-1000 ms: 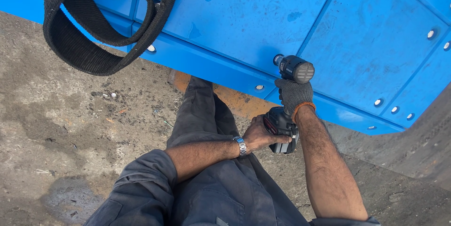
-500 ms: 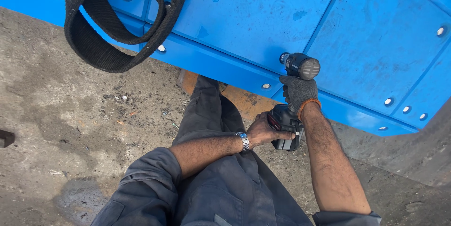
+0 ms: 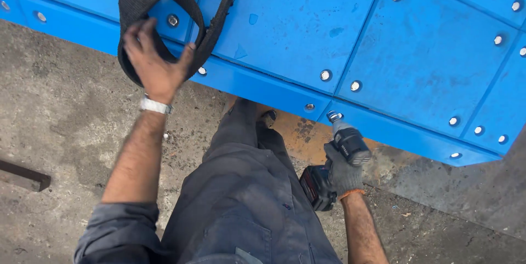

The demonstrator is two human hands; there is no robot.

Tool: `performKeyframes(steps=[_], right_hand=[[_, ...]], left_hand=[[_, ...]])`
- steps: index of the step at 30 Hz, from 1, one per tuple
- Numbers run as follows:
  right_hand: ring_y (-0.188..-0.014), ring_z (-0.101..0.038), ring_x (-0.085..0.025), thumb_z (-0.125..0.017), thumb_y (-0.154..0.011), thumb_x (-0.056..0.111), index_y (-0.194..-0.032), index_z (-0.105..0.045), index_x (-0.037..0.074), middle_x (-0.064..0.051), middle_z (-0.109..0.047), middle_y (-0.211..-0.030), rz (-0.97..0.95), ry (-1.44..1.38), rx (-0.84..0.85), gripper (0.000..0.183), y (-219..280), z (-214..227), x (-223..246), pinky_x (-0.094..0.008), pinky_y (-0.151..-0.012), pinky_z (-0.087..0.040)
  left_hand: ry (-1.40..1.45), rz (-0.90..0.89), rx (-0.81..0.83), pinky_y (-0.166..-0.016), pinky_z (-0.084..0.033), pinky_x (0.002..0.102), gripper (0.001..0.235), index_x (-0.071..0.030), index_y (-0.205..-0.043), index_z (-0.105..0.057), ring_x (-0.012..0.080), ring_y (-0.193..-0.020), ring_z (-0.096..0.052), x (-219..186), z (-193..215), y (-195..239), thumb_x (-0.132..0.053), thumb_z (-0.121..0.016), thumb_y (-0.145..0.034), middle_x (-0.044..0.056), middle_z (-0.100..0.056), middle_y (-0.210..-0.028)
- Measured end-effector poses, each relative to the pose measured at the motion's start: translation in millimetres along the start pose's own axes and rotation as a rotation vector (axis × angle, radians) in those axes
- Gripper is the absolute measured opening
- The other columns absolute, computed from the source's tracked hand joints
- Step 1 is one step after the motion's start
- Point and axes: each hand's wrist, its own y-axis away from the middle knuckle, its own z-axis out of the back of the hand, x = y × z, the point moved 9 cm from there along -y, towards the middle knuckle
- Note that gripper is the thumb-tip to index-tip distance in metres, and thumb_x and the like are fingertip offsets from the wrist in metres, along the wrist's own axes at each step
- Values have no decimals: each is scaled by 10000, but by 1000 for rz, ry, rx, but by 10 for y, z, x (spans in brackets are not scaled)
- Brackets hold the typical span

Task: Tightening bolts on a large blue plastic panel using an impact driver.

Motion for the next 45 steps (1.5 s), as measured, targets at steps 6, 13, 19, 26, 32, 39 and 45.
performKeyframes(steps=[6, 13, 19, 26, 32, 39, 45], right_hand=[[-771, -681, -182, -842, -763, 346, -1107, -665, 31, -60, -703, -890, 53, 608, -4, 499, 258, -5, -730, -347, -646, -536], [-759, -650, -196, -796, -805, 388, -1134, -664, 29, -73, -671, -874, 10, 608, 33, 503, 509, -232, -1141, -360, -636, -525], [-747, -620, -210, -749, -848, 429, -1160, -663, 28, -86, -640, -857, -72, 635, 38, 515, 202, -416, -1567, -373, -626, -515], [-734, -584, -228, -694, -897, 476, -1191, -662, 27, -103, -605, -838, -158, 658, 70, 537, -478, -1117, -1555, -388, -614, -502], [-722, -554, -243, -646, -940, 516, -1217, -662, 26, -117, -574, -822, -292, 684, 80, 563, -790, -1314, -1666, -402, -603, -492], [-708, -519, -261, -589, -989, 562, -1248, -661, 25, -134, -539, -802, -410, 714, 129, 600, -1206, -1292, -1665, -417, -591, -481], [-665, -633, -170, -767, -817, 269, -1040, -668, 6, -65, -642, -790, 263, 586, 184, 359, -357, -1728, 1066, -368, -562, -523]], left_hand=[[42, 339, 247, -1171, -423, 529, 1335, -107, -1622, -188, 454, -1407, -417, 1180, -475, -989, -644, -998, -707, 283, -303, -1546], [178, 558, 633, -1171, -413, 417, 1416, -191, -1636, -114, 351, -1362, -523, 902, -1069, -1303, -629, -946, -576, 206, -522, -1481], [505, 470, 471, -1139, -453, 378, 1288, -138, -1560, -316, 318, -1316, -587, 189, -1579, -1213, -489, -999, -526, 175, -592, -1425], [923, 573, 526, -1132, -443, 397, 1317, -91, -1601, -196, 348, -1369, -525, -1100, -2726, -1278, -423, -935, -564, 239, -496, -1499], [1127, 565, 838, -1135, -410, 478, 1302, -135, -1637, -102, 403, -1402, -454, -2237, -3892, -1526, -533, -836, -638, 285, -422, -1533], [887, 378, 784, -947, -568, 466, 760, -139, -1428, -550, 291, -1266, -610, -1930, -3081, -1123, -576, -695, -824, 162, -515, -1458], [738, 639, 1012, -890, -557, 383, 491, -105, -1171, -705, 250, -1001, -735, -811, -2258, 381, -488, -692, -864, 78, -772, -1118]])
